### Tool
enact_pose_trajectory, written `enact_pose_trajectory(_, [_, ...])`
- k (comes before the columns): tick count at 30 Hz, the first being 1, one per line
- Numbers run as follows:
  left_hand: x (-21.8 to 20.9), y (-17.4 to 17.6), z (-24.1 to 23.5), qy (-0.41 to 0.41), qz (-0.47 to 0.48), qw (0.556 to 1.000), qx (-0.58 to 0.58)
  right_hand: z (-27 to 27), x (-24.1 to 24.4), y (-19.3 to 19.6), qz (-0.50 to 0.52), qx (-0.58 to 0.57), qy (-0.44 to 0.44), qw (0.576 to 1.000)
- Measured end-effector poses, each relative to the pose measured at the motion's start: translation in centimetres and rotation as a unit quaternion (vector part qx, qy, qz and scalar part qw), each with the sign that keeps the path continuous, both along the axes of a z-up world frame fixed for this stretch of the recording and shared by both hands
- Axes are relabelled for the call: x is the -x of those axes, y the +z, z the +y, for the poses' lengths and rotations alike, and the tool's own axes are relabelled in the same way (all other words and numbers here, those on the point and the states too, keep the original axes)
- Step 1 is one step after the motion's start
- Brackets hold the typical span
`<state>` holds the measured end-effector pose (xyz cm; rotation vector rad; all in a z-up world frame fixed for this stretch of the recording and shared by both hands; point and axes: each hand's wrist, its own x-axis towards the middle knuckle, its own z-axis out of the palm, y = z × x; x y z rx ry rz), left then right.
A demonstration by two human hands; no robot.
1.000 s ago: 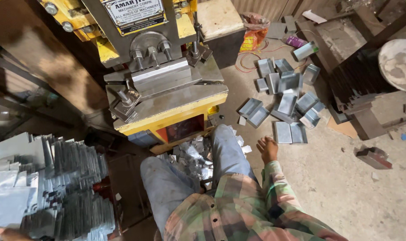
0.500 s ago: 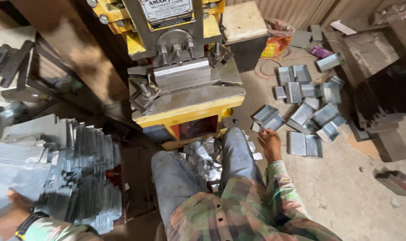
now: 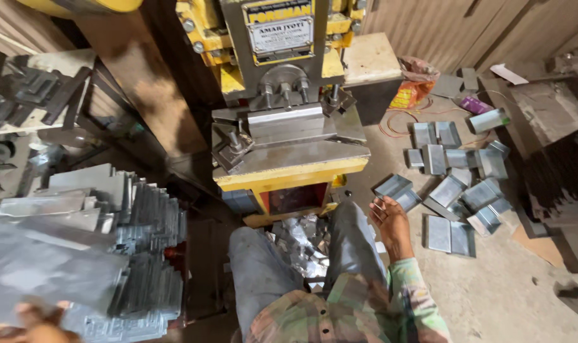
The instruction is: The person bends metal sheets using a yellow industrial press machine. The person picks up a flat metal sheet, places it into the machine, and operates it to create a rectangular bend on several edges until the sheet is formed into a tray-like shape.
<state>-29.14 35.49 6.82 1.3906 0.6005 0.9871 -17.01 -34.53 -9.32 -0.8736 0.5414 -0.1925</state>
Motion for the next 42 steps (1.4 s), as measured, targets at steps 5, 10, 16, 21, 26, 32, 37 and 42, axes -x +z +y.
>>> enact_pose_trajectory(5, [-4.3, 0.4, -11.9, -0.213, -0.057, 0.972, 0.083, 6.1, -0.5, 9.1, -0.124, 0.072, 0.166, 0.976])
enact_pose_trajectory(10, [-10.5, -1.8, -26.9, -0.420, -0.049, 0.881, 0.215, 11.2, -0.2, 15.4, -0.220, -0.062, 0.328, 0.917])
enact_pose_trajectory(16, [-15.6, -4.0, -34.5, -0.487, -0.052, 0.816, 0.308, 11.1, -2.6, 13.7, -0.149, -0.022, 0.226, 0.962])
enact_pose_trajectory(21, [-19.3, -7.2, -35.2, -0.482, -0.077, 0.805, 0.337, 10.0, -6.9, 10.5, -0.157, -0.044, 0.214, 0.963])
enact_pose_trajectory(26, [-17.9, -6.6, -34.8, -0.371, 0.033, 0.927, 0.038, 11.0, -6.7, 13.4, -0.100, 0.118, 0.164, 0.974])
enact_pose_trajectory(32, [-14.5, -4.5, -37.3, -0.563, 0.072, 0.823, -0.003, 15.8, 3.4, 20.6, -0.147, 0.699, 0.206, 0.669])
enact_pose_trajectory(37, [-19.6, -5.8, -35.2, -0.488, 0.041, 0.802, 0.341, 14.6, 1.1, 19.8, -0.204, 0.621, 0.087, 0.751])
enact_pose_trajectory(42, [-23.9, -7.4, -33.5, -0.545, -0.010, 0.715, 0.437, 9.9, -6.0, 13.2, -0.107, 0.220, 0.147, 0.958])
